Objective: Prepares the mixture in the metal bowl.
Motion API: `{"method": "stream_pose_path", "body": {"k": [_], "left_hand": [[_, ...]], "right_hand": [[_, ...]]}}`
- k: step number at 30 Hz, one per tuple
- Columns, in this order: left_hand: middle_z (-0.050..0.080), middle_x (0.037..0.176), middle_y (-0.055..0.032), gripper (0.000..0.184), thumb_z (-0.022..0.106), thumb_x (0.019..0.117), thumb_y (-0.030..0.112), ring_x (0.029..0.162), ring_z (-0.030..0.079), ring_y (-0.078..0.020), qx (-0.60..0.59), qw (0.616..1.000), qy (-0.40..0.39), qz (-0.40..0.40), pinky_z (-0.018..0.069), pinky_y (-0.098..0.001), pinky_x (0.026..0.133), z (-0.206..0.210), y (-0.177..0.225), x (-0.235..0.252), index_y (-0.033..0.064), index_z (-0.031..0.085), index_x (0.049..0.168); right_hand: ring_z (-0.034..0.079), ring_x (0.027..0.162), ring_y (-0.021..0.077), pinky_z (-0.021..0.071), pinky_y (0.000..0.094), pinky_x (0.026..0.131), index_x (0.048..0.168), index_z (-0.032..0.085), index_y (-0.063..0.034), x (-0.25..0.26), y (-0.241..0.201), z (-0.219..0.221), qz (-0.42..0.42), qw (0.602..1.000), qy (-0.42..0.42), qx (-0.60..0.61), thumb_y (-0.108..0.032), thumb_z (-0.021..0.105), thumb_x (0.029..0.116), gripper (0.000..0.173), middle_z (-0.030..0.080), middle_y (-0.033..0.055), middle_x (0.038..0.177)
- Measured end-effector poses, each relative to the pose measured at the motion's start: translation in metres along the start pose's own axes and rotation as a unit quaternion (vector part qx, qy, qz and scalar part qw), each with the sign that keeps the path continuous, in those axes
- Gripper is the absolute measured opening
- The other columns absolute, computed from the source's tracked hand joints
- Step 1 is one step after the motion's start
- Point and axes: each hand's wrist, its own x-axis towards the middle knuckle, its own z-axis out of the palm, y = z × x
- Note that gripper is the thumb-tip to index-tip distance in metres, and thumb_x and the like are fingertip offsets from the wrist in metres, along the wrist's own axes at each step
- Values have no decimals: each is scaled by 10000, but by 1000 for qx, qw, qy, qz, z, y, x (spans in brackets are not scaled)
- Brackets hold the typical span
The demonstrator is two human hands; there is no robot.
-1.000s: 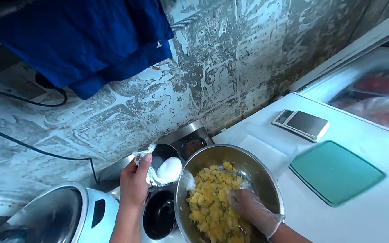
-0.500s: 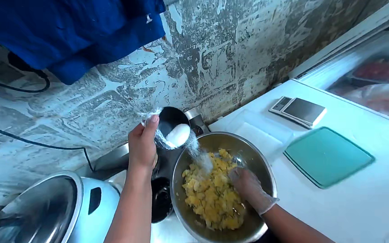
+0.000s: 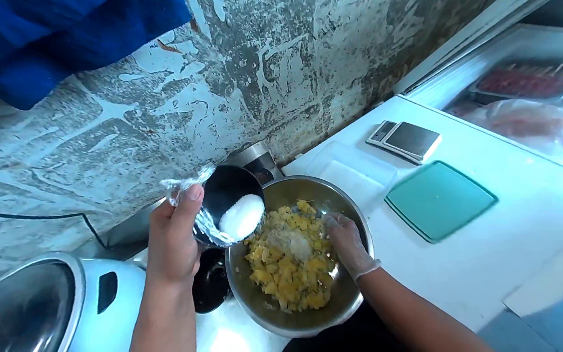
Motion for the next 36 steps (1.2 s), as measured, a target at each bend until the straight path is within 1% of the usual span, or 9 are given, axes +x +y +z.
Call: {"method": "stream_pose_path", "body": {"k": [3, 6, 8, 15, 21, 24, 30, 34, 36], "left_hand": [[727, 921, 64, 326, 666, 925, 543, 841, 706, -66, 5, 1000, 16, 14, 619, -285, 742, -18, 3, -14, 237, 715, 1026], [726, 939, 87, 328, 690, 905, 543, 877, 705, -51, 15, 999, 47, 18, 614, -273, 785, -39, 7, -25, 248, 698, 1048], [721, 974, 96, 317, 683, 919, 519, 920, 699, -48, 25, 998, 59, 25, 605, -273, 832, -56, 6, -29, 242, 682, 1074], [717, 975, 114, 272, 675, 940, 488, 925, 695, -42, 57, 993, 77, 66, 599, -264, 845, -88, 2, -43, 246, 671, 1065], [724, 929, 127, 198, 682, 941, 469, 858, 698, -23, 50, 995, 29, 81, 605, -225, 786, -62, 1, -56, 285, 700, 1011], [719, 898, 132, 199, 679, 940, 477, 813, 692, -15, 56, 994, 9, 88, 601, -210, 736, -48, -2, -58, 287, 713, 987], [716, 927, 105, 273, 686, 919, 541, 856, 691, -32, 11, 998, -18, 51, 600, -239, 771, -36, 2, -52, 284, 710, 1011], [704, 882, 125, 232, 675, 935, 516, 798, 676, -10, 32, 997, -6, 69, 589, -217, 713, -26, 6, -37, 288, 710, 963], [716, 915, 124, 212, 661, 950, 489, 831, 689, -16, 20, 997, -8, 74, 602, -235, 744, -23, 10, -26, 286, 705, 990]], "right_hand": [[663, 820, 230, 557, 458, 752, 1101, 721, -66, 0, 0, 1, -9, 1000, -7, 3, -297, 557, 1047, 288, 689, 112, 911], [656, 826, 231, 548, 466, 754, 1083, 723, -66, -2, -1, 2, -20, 1000, -11, -7, -290, 564, 1049, 277, 687, 118, 920], [660, 825, 226, 552, 461, 751, 1086, 723, -72, -2, -1, 3, -17, 1000, -9, -9, -297, 561, 1052, 279, 690, 113, 920], [672, 867, 242, 557, 478, 793, 1087, 718, -57, 2, 2, 7, -8, 1000, -9, -12, -303, 559, 1059, 295, 701, 118, 938], [681, 879, 241, 561, 490, 812, 1082, 724, -62, 6, 6, 8, -19, 1000, -8, -15, -312, 549, 1059, 306, 709, 115, 943], [674, 841, 232, 560, 473, 779, 1058, 719, -58, 4, 6, 8, -16, 1000, 0, 0, -295, 563, 1054, 284, 700, 110, 905], [675, 849, 224, 558, 469, 790, 1072, 726, -69, 3, 6, 6, -11, 1000, 1, 9, -296, 558, 1059, 282, 704, 107, 920], [684, 852, 228, 574, 465, 791, 1083, 717, -65, 7, 7, 7, -13, 1000, -11, 15, -296, 546, 1058, 289, 702, 111, 926], [685, 855, 228, 577, 458, 791, 1082, 713, -60, 8, 9, 7, -9, 1000, -12, 24, -288, 549, 1058, 282, 701, 113, 932]]}}
